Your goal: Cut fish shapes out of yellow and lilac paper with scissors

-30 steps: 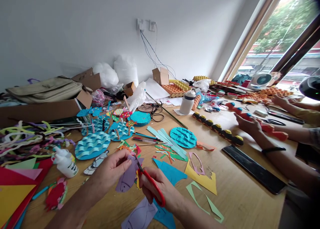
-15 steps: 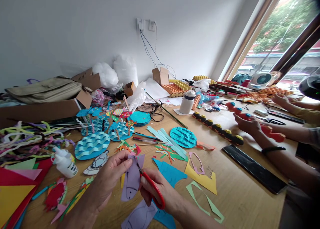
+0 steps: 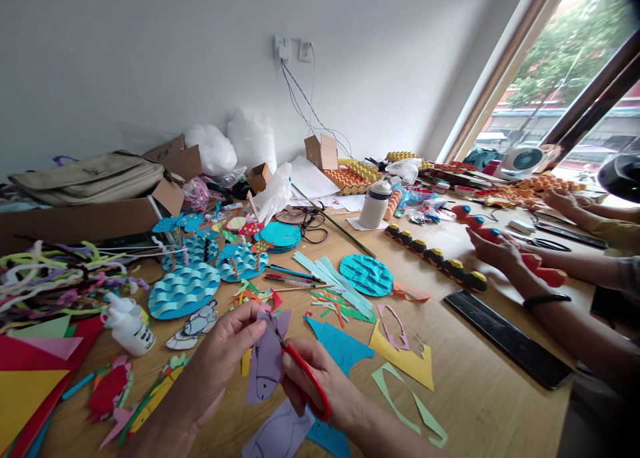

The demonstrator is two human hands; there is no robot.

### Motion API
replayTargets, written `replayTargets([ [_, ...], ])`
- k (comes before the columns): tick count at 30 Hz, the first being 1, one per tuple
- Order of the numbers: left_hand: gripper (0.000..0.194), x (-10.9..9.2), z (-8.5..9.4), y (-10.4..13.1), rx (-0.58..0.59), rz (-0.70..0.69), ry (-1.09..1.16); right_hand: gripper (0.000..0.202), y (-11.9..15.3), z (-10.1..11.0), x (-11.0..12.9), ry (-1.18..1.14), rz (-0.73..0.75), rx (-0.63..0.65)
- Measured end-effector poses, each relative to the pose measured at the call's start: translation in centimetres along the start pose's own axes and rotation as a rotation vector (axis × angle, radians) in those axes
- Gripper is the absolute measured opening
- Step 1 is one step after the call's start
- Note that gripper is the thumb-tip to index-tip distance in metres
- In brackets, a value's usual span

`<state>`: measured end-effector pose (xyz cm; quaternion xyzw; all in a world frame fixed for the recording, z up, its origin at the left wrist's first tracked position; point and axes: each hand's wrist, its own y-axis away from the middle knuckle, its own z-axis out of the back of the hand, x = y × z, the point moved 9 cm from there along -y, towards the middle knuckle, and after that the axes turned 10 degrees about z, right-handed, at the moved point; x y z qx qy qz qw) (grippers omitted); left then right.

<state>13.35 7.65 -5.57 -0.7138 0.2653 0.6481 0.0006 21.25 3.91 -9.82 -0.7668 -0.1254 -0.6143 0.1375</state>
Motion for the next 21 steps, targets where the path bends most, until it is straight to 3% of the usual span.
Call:
replayTargets([
  [21,0.015,-0.29,0.17,0.03,0.032,0.026,-0.034,0.054,0.04,-0.08,-0.19,-0.037,-0.009,-0.017],
])
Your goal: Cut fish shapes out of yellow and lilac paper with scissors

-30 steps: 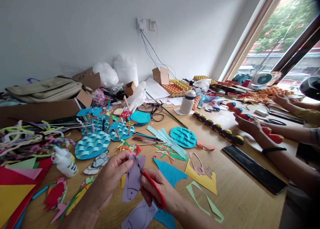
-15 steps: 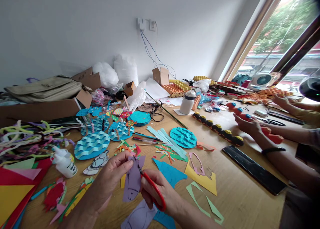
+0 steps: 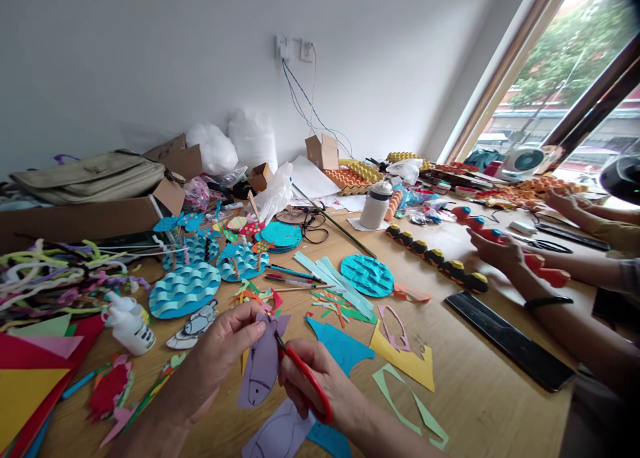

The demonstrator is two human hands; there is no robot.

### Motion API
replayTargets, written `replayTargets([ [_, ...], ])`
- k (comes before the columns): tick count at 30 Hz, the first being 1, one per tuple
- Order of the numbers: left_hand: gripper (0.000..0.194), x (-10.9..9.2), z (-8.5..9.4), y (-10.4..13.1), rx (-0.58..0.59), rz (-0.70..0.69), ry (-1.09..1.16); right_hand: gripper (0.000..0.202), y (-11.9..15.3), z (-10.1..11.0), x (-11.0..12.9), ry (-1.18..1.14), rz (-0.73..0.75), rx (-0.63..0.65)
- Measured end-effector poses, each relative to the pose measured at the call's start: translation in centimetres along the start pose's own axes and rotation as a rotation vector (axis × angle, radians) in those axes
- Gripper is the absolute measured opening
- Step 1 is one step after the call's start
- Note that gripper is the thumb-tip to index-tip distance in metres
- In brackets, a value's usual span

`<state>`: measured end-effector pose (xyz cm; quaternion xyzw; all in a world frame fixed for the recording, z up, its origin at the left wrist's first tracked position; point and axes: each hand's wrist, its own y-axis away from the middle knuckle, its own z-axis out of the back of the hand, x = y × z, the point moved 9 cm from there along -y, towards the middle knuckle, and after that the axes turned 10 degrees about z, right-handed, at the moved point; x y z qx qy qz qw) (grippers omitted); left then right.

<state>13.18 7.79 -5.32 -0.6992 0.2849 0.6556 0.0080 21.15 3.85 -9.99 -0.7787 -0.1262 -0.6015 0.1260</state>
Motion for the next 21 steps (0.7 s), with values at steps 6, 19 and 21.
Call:
replayTargets([
  [6,0.016,-0.03,-0.12,0.18,0.027,0.014,-0.015,0.054,0.11,0.06,-0.08,0.006,-0.009,-0.017],
  [19,0.016,0.43,0.08,-0.36,0.179,0.076,-0.134,0.047,0.20,0.02,-0.08,0.074,-0.041,0.009],
  [21,0.016,0.45,0.08,-0.39,0.179,0.074,-0.148,0.047,0.17,0.06,-0.18,0.074,-0.040,0.009],
])
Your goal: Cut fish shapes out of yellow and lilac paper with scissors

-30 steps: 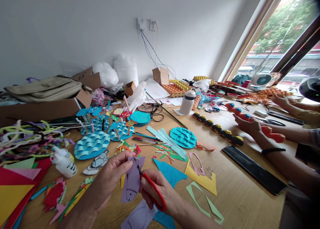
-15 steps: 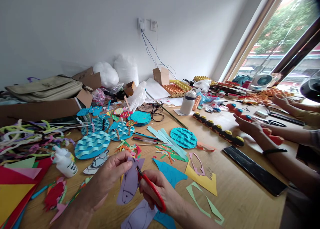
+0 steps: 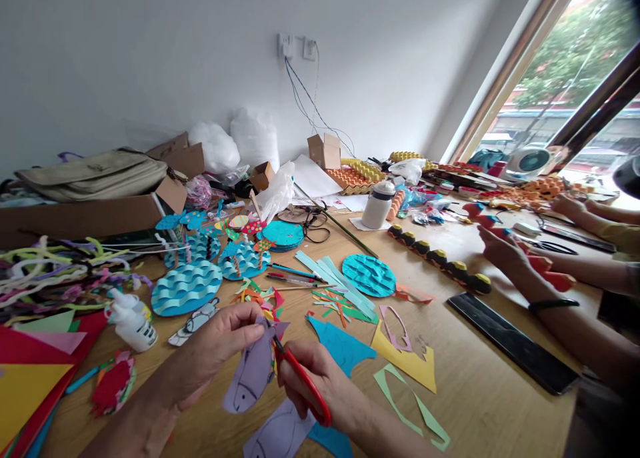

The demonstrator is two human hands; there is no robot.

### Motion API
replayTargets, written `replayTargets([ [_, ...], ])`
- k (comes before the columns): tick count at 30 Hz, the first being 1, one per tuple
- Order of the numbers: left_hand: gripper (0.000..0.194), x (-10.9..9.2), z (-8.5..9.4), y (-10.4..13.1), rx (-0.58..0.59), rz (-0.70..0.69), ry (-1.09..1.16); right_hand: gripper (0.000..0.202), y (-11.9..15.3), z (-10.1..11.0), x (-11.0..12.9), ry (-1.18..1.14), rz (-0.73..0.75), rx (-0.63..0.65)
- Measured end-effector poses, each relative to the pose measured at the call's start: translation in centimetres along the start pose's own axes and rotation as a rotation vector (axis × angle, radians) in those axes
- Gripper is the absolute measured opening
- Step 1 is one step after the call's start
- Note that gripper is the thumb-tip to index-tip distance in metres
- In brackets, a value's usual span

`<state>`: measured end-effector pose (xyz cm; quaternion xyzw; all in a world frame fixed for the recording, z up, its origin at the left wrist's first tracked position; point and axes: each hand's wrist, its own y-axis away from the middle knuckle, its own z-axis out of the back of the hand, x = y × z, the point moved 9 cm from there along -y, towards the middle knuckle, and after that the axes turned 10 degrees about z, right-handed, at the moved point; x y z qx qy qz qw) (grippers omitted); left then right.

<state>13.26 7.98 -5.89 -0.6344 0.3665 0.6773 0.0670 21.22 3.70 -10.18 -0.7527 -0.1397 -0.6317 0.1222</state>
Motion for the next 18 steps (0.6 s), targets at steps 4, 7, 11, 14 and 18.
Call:
replayTargets([
  [4,0.016,0.1,0.0,-0.1,0.010,0.015,0.002,0.042,0.0,0.1,0.1,0.002,-0.011,-0.009],
  [7,0.015,0.1,0.1,-0.1,0.017,0.027,-0.003,0.037,0.1,0.2,0.4,0.024,-0.020,-0.012],
  [11,0.016,0.0,0.3,-0.1,0.032,0.033,-0.031,0.033,0.1,0.2,0.8,0.075,-0.021,-0.006],
  [14,0.017,-0.1,0.5,0.0,0.020,0.033,-0.055,0.033,0.1,0.1,1.2,0.111,0.000,0.010],
  [18,0.015,-0.3,0.7,0.1,0.014,0.065,-0.099,0.038,0.1,0.0,1.5,0.152,0.027,0.029],
])
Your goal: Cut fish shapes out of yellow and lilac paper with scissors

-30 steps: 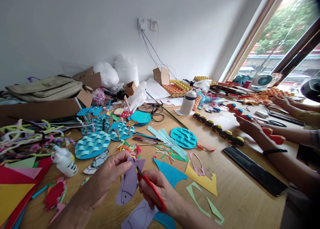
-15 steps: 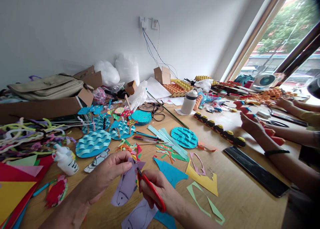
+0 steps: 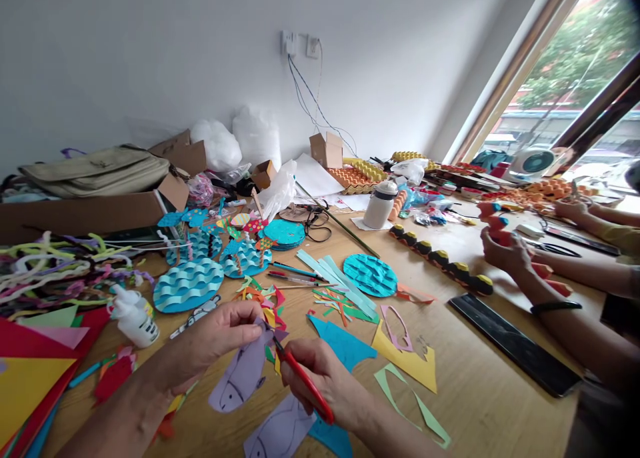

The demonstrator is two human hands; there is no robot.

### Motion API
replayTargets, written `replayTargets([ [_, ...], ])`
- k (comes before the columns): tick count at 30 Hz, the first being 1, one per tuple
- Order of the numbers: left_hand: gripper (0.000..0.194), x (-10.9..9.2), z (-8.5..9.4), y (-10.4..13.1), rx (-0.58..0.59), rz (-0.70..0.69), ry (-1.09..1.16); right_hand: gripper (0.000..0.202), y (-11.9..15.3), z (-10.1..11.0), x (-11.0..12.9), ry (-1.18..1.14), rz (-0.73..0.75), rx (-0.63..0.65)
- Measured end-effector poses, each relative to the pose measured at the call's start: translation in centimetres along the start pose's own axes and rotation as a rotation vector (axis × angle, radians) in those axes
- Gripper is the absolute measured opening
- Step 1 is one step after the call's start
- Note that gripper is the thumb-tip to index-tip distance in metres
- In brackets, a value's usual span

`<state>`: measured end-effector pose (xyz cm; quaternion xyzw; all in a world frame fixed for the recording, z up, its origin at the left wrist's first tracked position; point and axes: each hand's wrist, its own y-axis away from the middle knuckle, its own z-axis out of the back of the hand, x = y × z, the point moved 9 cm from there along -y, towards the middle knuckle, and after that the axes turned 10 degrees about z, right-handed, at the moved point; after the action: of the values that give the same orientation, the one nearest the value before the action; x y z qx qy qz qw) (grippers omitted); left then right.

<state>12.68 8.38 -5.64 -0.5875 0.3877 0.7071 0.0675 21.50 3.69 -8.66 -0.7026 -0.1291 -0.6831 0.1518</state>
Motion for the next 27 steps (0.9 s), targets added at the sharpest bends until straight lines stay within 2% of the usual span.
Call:
replayTargets([
  [6,0.015,-0.5,0.1,0.2,0.018,-0.005,-0.107,0.041,0.1,0.0,0.0,0.020,0.005,0.035],
  [11,0.015,-0.5,-0.2,0.1,0.084,0.008,-0.156,0.041,0.1,0.4,-0.2,0.119,0.033,0.072],
  [22,0.013,-0.3,0.2,-1.2,0.174,0.031,-0.337,0.032,-0.1,1.3,0.4,0.285,0.044,0.114],
  [27,0.009,-0.6,0.3,-1.6,0.198,0.026,-0.381,0.035,-0.2,1.7,0.8,0.379,0.072,0.118],
])
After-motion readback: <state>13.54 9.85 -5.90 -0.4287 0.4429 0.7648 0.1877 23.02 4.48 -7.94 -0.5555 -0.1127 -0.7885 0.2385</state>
